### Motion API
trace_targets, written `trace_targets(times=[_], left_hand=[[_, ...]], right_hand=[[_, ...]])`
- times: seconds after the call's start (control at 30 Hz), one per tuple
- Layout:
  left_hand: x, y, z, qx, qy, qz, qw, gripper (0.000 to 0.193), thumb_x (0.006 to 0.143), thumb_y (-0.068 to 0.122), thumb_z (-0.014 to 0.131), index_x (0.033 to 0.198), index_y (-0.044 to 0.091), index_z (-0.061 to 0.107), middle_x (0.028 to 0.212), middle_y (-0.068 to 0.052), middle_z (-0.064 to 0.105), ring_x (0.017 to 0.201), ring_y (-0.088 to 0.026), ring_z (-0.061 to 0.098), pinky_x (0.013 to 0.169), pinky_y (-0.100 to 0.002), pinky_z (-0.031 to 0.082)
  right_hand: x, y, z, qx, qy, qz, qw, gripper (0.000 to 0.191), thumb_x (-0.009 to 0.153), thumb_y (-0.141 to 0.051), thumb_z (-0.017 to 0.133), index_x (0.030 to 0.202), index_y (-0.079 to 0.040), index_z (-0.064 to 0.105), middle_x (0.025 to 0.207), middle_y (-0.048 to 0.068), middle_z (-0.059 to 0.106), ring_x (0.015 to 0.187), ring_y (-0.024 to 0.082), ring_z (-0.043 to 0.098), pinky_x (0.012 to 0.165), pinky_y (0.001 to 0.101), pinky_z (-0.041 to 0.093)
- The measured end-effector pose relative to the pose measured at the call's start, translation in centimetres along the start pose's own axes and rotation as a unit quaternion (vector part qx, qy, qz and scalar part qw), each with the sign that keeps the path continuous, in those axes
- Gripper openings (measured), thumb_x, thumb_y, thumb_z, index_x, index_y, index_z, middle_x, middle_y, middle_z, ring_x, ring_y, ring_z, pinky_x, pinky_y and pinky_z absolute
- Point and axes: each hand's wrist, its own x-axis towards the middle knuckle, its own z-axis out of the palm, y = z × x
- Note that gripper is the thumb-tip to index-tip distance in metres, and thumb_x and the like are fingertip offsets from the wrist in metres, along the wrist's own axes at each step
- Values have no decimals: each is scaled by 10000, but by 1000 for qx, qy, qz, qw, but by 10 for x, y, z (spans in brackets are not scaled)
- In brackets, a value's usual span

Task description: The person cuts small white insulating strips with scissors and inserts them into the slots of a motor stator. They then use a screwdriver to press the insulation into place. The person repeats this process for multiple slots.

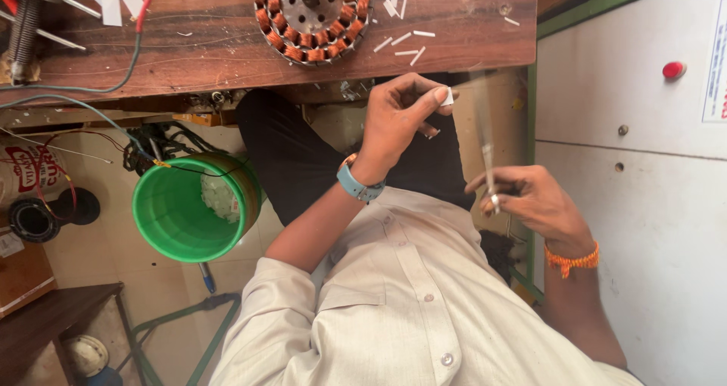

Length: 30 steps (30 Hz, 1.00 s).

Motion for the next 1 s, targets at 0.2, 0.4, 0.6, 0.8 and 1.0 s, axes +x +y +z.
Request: trace_targets(times=[0.2,0.4,0.6,0.8,1.0], left_hand=[[-26,23,-5,-149,-46,-61,986,153,1000,242,596,1085,129,537,1092,-143,760,946,-178,792,473,-208,554],[-55,32,-13,-38,21,51,998,144,981,159,699,1051,54,630,1199,-66,607,802,-82,645,510,-182,493],[-51,45,-19,36,153,201,967,131,900,89,821,1008,40,765,1100,22,463,790,-31,418,670,-172,383],[-46,58,-7,110,164,241,950,143,902,105,813,1041,115,784,1179,28,449,905,-38,448,768,-192,424],[-37,105,-23,594,247,414,645,367,898,117,823,1233,226,716,1419,-50,467,1213,-241,453,1030,-370,437]], right_hand=[[17,-69,-28,-170,188,-80,964,379,894,-36,701,1272,-41,682,874,51,762,790,106,704,689,274,559],[74,-149,-48,-402,244,-122,874,299,937,-126,801,1168,17,675,902,135,750,792,218,746,652,358,556],[64,-148,8,-167,128,-313,926,194,998,-61,698,1184,-11,714,1041,91,757,881,149,749,783,275,601],[75,-107,73,65,138,-352,923,166,946,46,727,1111,56,709,1028,106,745,930,135,728,868,263,610],[83,-95,53,-16,174,-429,886,98,951,100,729,1022,50,684,1162,129,662,985,148,685,881,280,604]])
